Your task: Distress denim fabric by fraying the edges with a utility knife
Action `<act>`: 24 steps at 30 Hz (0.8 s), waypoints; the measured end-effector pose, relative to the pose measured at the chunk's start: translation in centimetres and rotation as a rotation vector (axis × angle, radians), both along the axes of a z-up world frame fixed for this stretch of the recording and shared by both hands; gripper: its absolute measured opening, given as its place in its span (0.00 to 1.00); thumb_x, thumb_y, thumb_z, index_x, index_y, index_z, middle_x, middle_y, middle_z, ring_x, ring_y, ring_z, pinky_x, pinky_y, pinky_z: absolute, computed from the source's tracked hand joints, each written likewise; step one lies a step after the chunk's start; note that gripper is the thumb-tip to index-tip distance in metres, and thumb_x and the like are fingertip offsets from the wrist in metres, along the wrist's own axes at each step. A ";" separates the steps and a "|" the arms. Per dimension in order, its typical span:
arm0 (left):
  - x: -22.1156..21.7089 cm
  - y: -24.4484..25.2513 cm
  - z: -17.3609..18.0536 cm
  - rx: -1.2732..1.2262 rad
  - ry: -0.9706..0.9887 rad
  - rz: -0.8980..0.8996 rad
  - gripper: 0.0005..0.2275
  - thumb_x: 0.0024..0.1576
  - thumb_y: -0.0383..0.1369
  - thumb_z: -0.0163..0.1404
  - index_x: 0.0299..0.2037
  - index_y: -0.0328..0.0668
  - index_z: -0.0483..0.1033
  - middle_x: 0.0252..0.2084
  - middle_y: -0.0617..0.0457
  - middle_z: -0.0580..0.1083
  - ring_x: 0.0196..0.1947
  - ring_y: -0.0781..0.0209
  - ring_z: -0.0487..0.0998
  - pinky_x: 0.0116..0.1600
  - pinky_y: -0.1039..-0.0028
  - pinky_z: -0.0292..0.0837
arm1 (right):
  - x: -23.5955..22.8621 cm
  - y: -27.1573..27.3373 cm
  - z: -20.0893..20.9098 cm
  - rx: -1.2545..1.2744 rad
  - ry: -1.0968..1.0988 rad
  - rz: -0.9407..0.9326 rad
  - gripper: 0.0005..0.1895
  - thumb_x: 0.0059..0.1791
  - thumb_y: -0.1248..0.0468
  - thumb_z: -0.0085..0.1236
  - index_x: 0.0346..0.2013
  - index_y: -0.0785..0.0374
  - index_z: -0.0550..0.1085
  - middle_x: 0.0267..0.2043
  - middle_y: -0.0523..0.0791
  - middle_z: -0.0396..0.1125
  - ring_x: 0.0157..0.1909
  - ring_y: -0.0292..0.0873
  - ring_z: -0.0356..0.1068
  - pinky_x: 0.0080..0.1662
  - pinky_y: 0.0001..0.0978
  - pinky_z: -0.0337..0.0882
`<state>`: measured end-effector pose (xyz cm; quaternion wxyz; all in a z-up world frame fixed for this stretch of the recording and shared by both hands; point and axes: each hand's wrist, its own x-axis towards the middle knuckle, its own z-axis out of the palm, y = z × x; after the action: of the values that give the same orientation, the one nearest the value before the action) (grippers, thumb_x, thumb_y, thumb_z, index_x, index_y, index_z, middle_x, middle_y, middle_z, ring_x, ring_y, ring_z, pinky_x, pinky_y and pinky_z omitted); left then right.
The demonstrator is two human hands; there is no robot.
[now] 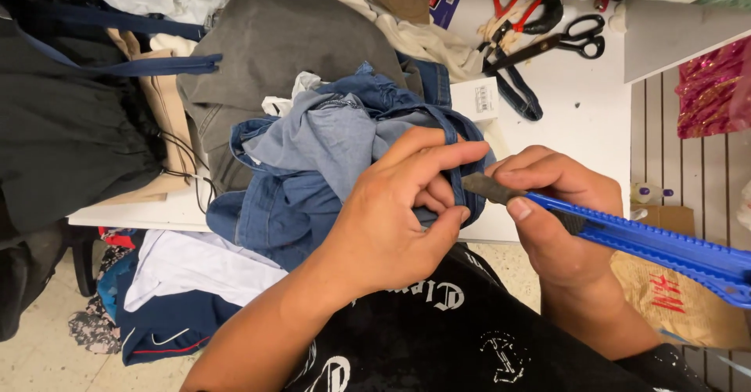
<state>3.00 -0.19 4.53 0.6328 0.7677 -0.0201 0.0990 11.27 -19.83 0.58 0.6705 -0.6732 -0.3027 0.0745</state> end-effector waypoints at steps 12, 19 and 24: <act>0.1 0.9 -0.8 0.075 0.060 -0.141 0.26 0.52 0.19 0.53 0.63 0.45 0.68 0.62 0.47 0.65 0.27 0.68 0.77 0.42 0.80 0.82 | -0.7 -0.6 -1.2 -0.026 0.131 -0.020 0.13 0.50 0.59 0.57 0.41 0.66 0.74 0.43 0.53 0.72 0.49 0.47 0.74 0.56 0.37 0.76; -0.2 1.2 -1.2 0.066 0.076 -0.178 0.29 0.51 0.18 0.51 0.65 0.45 0.65 0.66 0.43 0.63 0.28 0.68 0.79 0.41 0.80 0.81 | -1.2 -1.2 -1.9 -0.019 0.081 0.076 0.07 0.50 0.64 0.55 0.39 0.65 0.72 0.40 0.50 0.70 0.47 0.51 0.75 0.54 0.43 0.78; -0.5 2.2 -1.2 0.030 0.084 -0.213 0.27 0.52 0.20 0.51 0.64 0.46 0.67 0.62 0.46 0.64 0.30 0.67 0.78 0.44 0.80 0.83 | 0.3 -0.9 -2.4 0.346 0.095 0.186 0.09 0.55 0.59 0.53 0.41 0.63 0.72 0.29 0.48 0.70 0.33 0.56 0.77 0.41 0.46 0.84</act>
<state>2.48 2.02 3.33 0.6285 0.7740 -0.0766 -0.0014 11.59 -20.76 -1.83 0.7800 -0.5128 -0.3398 0.1145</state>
